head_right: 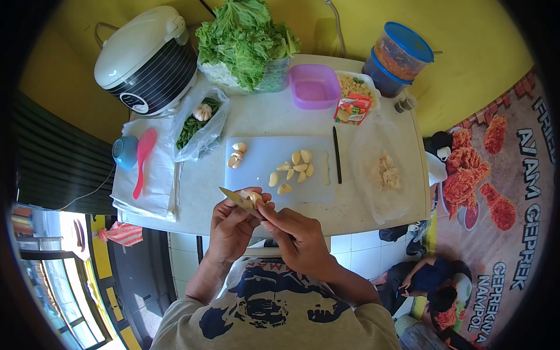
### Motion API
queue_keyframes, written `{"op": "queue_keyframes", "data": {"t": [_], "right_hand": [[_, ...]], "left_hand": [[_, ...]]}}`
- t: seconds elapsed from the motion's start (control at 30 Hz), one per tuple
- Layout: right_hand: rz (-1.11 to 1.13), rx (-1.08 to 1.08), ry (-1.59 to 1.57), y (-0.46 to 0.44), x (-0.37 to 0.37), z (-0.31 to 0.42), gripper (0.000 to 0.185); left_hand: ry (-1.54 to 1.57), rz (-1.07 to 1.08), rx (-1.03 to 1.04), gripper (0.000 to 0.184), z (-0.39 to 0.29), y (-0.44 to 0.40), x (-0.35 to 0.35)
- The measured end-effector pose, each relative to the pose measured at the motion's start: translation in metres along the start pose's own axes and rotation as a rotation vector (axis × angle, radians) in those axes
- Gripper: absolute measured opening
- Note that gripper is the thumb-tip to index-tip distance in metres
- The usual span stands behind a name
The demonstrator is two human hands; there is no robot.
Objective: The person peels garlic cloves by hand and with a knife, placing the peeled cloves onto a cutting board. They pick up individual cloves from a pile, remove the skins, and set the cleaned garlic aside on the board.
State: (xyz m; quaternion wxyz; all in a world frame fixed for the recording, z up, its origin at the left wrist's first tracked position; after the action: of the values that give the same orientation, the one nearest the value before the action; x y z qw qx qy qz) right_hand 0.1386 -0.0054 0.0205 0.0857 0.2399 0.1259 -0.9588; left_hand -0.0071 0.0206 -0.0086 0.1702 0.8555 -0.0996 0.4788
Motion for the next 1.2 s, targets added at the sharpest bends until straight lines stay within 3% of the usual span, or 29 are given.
{"op": "queue_keyframes", "data": {"t": [0.1,0.17,0.3,0.37,0.53,0.67,0.7,0.77,1.0,1.1,1.17,1.2], "right_hand": [[0.005,0.024,-0.119,0.002,0.003,-0.007,0.036],[0.055,0.196,-0.391,0.007,0.007,-0.014,0.034],[0.144,0.405,-0.631,0.004,-0.001,-0.009,0.033],[0.036,0.335,-0.449,0.004,-0.002,-0.01,0.033],[0.008,0.209,-0.235,0.003,-0.007,0.0,0.041],[0.02,0.041,-0.016,0.001,-0.004,0.004,0.05],[0.018,0.043,-0.016,0.001,-0.001,0.0,0.05],[-0.071,-0.068,0.065,-0.001,0.004,-0.006,0.046],[-0.079,-0.074,0.138,-0.003,0.001,-0.01,0.04],[-0.079,-0.057,-0.064,-0.001,0.002,-0.016,0.038],[0.043,0.241,-0.51,0.002,0.003,-0.02,0.034],[0.044,0.24,-0.509,0.002,-0.001,-0.019,0.034]], "left_hand": [[-0.034,-0.003,0.001,0.032,-0.001,-0.001,0.001],[-0.035,-0.026,-0.019,0.031,-0.002,0.0,-0.002],[-0.022,-0.043,-0.067,0.028,-0.002,-0.001,-0.003],[-0.02,-0.03,-0.06,0.028,-0.002,-0.001,-0.004],[-0.066,-0.008,-0.014,0.028,0.001,-0.002,-0.009],[-0.382,-0.019,0.213,0.033,0.0,-0.001,-0.003],[-0.552,-0.037,0.288,0.035,-0.002,0.0,0.001],[-0.548,-0.056,0.287,0.031,-0.004,0.003,0.008],[-0.62,0.001,0.33,0.025,-0.006,0.005,0.009],[-0.635,-0.018,0.307,0.027,-0.005,0.005,0.009],[-0.617,-0.01,0.306,0.026,-0.005,0.005,0.009],[-0.6,-0.005,0.306,0.024,-0.005,0.004,0.009]]}}
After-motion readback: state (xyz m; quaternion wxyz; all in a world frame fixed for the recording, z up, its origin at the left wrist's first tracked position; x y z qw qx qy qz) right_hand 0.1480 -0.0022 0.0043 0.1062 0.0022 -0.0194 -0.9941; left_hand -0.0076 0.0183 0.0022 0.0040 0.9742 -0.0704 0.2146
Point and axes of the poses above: each hand's wrist, its own y-axis away from the middle knuckle, its own x-axis out of the palm, z = x × y, the point moved 2 cm from there along -y, towards the middle knuckle, and after that the axes turned 12 degrees about y, right-handed, at the moved point
